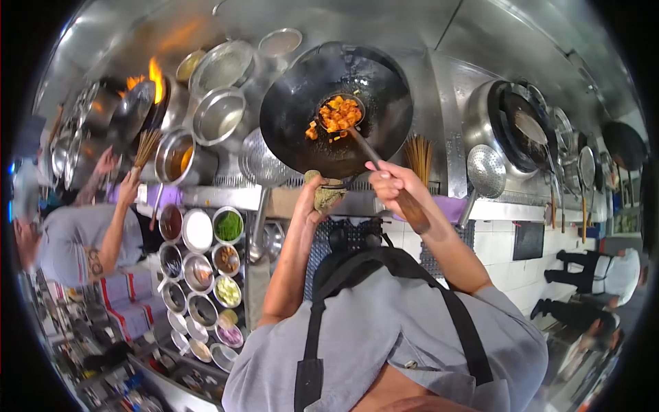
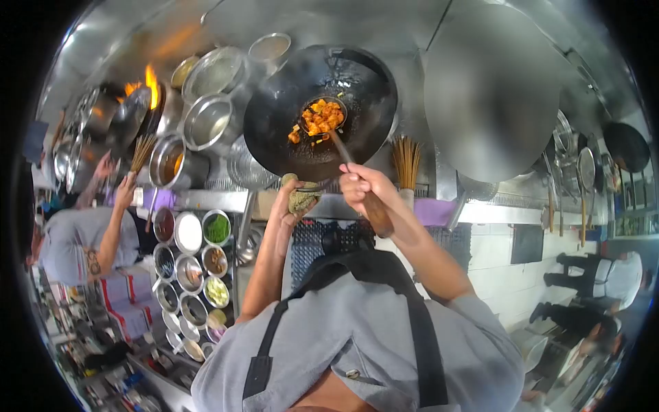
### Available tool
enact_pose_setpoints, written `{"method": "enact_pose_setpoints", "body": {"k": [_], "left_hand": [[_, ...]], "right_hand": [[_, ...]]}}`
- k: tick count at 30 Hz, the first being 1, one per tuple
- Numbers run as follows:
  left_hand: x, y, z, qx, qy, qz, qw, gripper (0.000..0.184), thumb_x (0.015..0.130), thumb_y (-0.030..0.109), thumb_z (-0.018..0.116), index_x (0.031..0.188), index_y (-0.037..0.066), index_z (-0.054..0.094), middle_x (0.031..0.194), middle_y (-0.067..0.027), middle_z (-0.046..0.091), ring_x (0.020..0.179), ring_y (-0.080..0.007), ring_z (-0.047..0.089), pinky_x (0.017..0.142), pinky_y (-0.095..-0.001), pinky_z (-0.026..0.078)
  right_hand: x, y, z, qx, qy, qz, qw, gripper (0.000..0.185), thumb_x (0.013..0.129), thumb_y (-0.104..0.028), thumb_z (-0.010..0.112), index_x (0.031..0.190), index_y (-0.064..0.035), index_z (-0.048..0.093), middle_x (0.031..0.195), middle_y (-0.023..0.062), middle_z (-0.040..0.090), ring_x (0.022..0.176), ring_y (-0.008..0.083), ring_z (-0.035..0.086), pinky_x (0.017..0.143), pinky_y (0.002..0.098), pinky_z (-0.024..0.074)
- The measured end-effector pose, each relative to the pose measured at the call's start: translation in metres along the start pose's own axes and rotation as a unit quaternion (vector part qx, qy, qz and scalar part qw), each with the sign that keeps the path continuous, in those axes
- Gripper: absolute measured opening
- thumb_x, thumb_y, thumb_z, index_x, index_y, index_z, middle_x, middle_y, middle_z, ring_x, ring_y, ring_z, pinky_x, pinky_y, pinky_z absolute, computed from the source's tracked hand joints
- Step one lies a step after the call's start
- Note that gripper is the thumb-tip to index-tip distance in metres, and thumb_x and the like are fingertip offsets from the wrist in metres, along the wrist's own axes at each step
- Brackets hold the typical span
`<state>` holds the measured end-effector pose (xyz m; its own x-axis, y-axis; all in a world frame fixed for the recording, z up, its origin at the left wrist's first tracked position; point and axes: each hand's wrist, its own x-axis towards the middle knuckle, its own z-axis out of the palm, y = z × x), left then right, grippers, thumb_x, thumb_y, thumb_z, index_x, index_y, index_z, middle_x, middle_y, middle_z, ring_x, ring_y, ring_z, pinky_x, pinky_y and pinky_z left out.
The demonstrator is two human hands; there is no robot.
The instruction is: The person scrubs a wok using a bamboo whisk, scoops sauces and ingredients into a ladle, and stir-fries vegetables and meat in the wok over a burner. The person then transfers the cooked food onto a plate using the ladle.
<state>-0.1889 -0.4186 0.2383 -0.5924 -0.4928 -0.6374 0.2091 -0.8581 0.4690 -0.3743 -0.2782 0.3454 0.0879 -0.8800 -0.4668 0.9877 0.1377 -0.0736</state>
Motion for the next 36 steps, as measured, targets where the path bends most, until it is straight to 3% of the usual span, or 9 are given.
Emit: {"method": "enact_pose_setpoints", "body": {"k": [7, 11, 12, 16, 19, 25, 29, 30, 36], "left_hand": [[-0.103, -0.061, -0.039, -0.014, 0.023, 0.110, 0.994, 0.031, 0.082, 0.011, 0.061, 0.108, -0.001, 0.053, 0.095, -0.0184, 0.066, 0.076, -0.0292, 0.070, 0.056, -0.0387, 0.062], [-0.193, -0.116, -0.045, -0.020, 0.117, 0.176, 0.977, 0.027, 0.080, 0.005, 0.060, 0.106, 0.001, 0.054, 0.085, -0.0127, 0.065, 0.069, -0.0252, 0.068, 0.057, -0.0382, 0.060], [-0.204, -0.141, -0.058, -0.025, 0.168, 0.193, 0.966, 0.030, 0.078, 0.004, 0.060, 0.107, 0.001, 0.054, 0.086, -0.0107, 0.063, 0.070, -0.0219, 0.067, 0.058, -0.0356, 0.058], [-0.273, -0.209, -0.061, -0.071, 0.273, 0.276, 0.919, 0.033, 0.077, 0.003, 0.059, 0.109, 0.001, 0.052, 0.090, -0.0080, 0.058, 0.074, -0.0188, 0.065, 0.060, -0.0348, 0.057], [-0.321, -0.248, -0.041, -0.129, 0.332, 0.317, 0.879, 0.032, 0.077, 0.003, 0.059, 0.108, 0.001, 0.052, 0.090, -0.0086, 0.059, 0.072, -0.0184, 0.065, 0.061, -0.0342, 0.058], [-0.400, -0.338, -0.021, -0.251, 0.417, 0.381, 0.786, 0.037, 0.077, 0.005, 0.060, 0.113, -0.001, 0.051, 0.087, -0.0116, 0.062, 0.072, -0.0211, 0.068, 0.061, -0.0349, 0.060], [-0.439, -0.402, -0.014, -0.321, 0.458, 0.411, 0.720, 0.041, 0.077, 0.006, 0.061, 0.116, -0.002, 0.051, 0.090, -0.0119, 0.062, 0.074, -0.0221, 0.069, 0.061, -0.0366, 0.060], [-0.440, -0.419, -0.017, -0.324, 0.500, 0.425, 0.682, 0.046, 0.076, 0.014, 0.065, 0.117, 0.001, 0.051, 0.092, -0.0156, 0.063, 0.069, -0.0265, 0.068, 0.050, -0.0395, 0.059], [-0.471, -0.495, -0.026, -0.396, 0.530, 0.481, 0.575, 0.054, 0.076, 0.013, 0.065, 0.126, 0.001, 0.050, 0.098, -0.0137, 0.063, 0.076, -0.0245, 0.068, 0.059, -0.0361, 0.060]], "right_hand": [[-0.078, -0.004, -0.034, -0.289, 0.052, 0.127, 0.947, 0.026, 0.104, -0.018, 0.053, 0.129, -0.0115, 0.050, 0.075, -0.0019, 0.046, 0.050, 0.0017, 0.038, 0.044, 0.0211, 0.0315], [-0.096, -0.004, -0.050, -0.541, 0.026, 0.163, 0.825, 0.034, 0.102, -0.019, 0.055, 0.135, -0.0106, 0.051, 0.068, -0.0035, 0.043, 0.043, 0.0012, 0.036, 0.038, 0.0197, 0.0327], [-0.098, -0.005, -0.058, -0.581, 0.004, 0.168, 0.796, 0.048, 0.099, -0.018, 0.058, 0.144, -0.0091, 0.046, 0.066, -0.0042, 0.042, 0.041, 0.0022, 0.036, 0.037, 0.0197, 0.0330], [-0.090, 0.001, -0.067, -0.700, -0.125, 0.184, 0.679, 0.065, 0.098, -0.014, 0.057, 0.157, -0.0061, 0.030, 0.069, -0.0050, 0.045, 0.042, 0.0035, 0.037, 0.037, 0.0212, 0.0336], [-0.086, 0.026, -0.059, -0.756, -0.195, 0.204, 0.590, 0.064, 0.098, -0.011, 0.056, 0.156, -0.0053, 0.030, 0.071, -0.0047, 0.048, 0.043, 0.0032, 0.038, 0.039, 0.0215, 0.0338], [-0.092, 0.108, -0.023, -0.642, -0.218, 0.450, 0.581, 0.058, 0.099, -0.015, 0.056, 0.152, -0.0075, 0.033, 0.066, -0.0018, 0.044, 0.042, 0.0042, 0.037, 0.036, 0.0221, 0.0322], [-0.104, 0.178, -0.021, -0.602, -0.218, 0.567, 0.518, 0.048, 0.100, -0.016, 0.054, 0.145, -0.0077, 0.039, 0.068, -0.0007, 0.043, 0.039, 0.0044, 0.038, 0.033, 0.0230, 0.0321], [-0.105, 0.195, -0.024, -0.594, -0.234, 0.590, 0.494, 0.048, 0.102, -0.020, 0.054, 0.146, -0.0090, 0.040, 0.067, -0.0016, 0.042, 0.039, 0.0035, 0.039, 0.032, 0.0229, 0.0344], [-0.114, 0.294, -0.047, -0.476, -0.181, 0.743, 0.434, 0.047, 0.105, -0.020, 0.050, 0.150, -0.0106, 0.039, 0.068, -0.0033, 0.041, 0.039, 0.0005, 0.037, 0.031, 0.0190, 0.0307]]}}
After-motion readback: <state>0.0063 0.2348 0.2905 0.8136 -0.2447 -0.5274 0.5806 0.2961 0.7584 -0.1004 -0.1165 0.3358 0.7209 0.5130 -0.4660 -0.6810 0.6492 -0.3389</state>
